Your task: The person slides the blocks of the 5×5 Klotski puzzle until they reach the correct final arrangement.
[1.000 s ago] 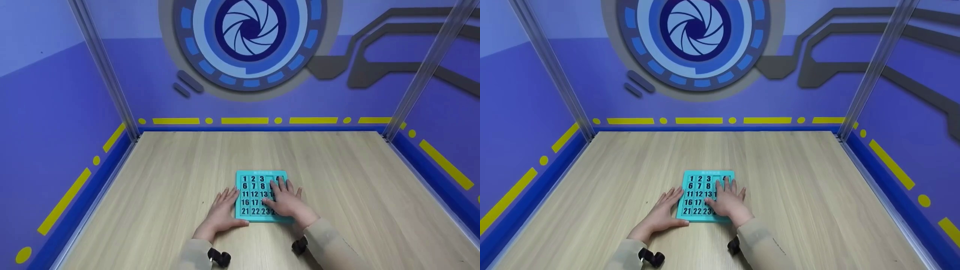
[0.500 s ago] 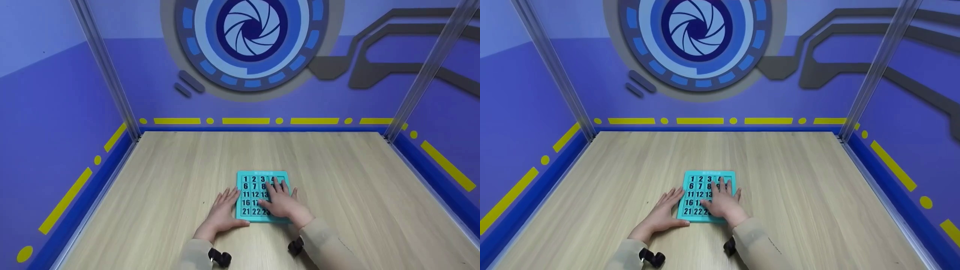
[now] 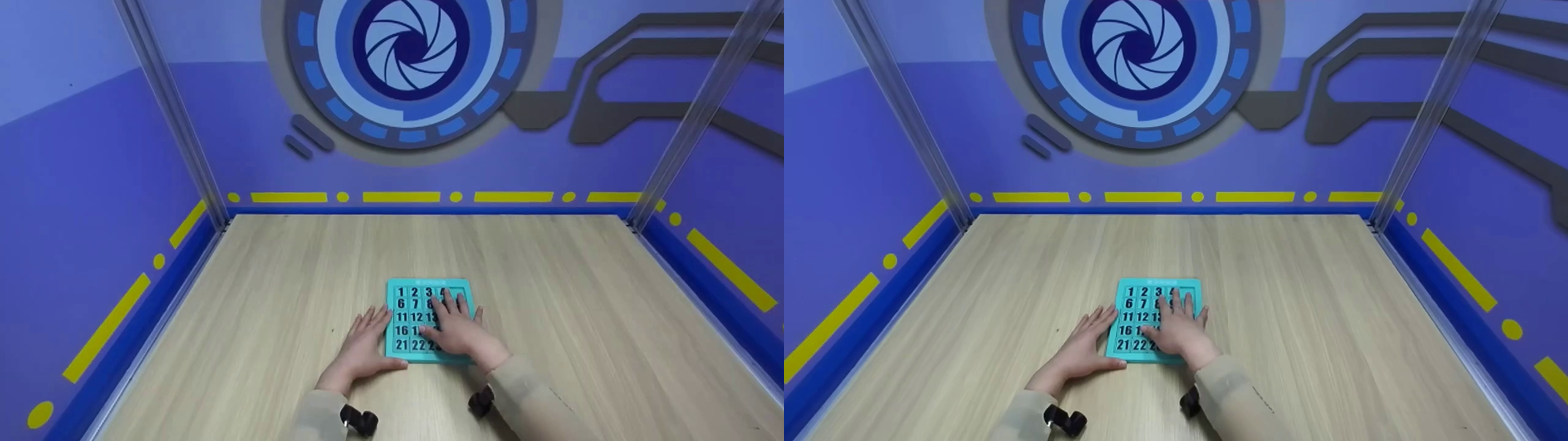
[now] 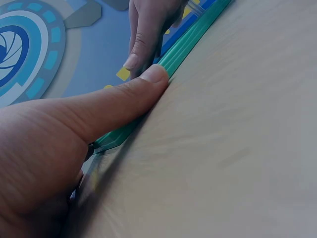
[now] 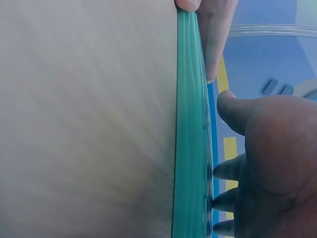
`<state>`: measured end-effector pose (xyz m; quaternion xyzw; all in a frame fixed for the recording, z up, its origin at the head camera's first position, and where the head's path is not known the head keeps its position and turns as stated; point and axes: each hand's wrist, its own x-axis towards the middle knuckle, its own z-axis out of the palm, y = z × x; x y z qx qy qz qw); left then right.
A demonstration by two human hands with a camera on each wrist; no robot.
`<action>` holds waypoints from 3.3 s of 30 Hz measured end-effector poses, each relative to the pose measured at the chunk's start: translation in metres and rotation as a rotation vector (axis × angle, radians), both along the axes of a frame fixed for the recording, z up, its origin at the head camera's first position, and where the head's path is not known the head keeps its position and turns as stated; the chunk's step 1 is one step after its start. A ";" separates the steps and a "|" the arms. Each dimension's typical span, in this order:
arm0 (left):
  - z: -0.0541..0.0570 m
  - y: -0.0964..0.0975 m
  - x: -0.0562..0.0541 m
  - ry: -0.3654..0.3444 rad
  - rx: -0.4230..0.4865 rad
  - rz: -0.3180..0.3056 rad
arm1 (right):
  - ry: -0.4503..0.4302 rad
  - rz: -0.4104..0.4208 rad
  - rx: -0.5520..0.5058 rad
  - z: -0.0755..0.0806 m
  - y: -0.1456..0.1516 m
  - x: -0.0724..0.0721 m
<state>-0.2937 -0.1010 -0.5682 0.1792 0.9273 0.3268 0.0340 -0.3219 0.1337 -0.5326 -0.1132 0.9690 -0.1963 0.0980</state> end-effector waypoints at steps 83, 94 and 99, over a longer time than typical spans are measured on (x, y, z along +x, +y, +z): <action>0.001 0.002 -0.001 0.003 0.022 0.000 | 0.003 -0.018 0.017 0.005 0.035 0.002; -0.001 0.001 -0.001 0.004 0.020 0.007 | 0.020 0.017 0.020 0.008 0.039 0.031; -0.001 0.001 0.000 -0.004 0.025 0.009 | 0.000 0.029 0.038 0.008 0.040 0.044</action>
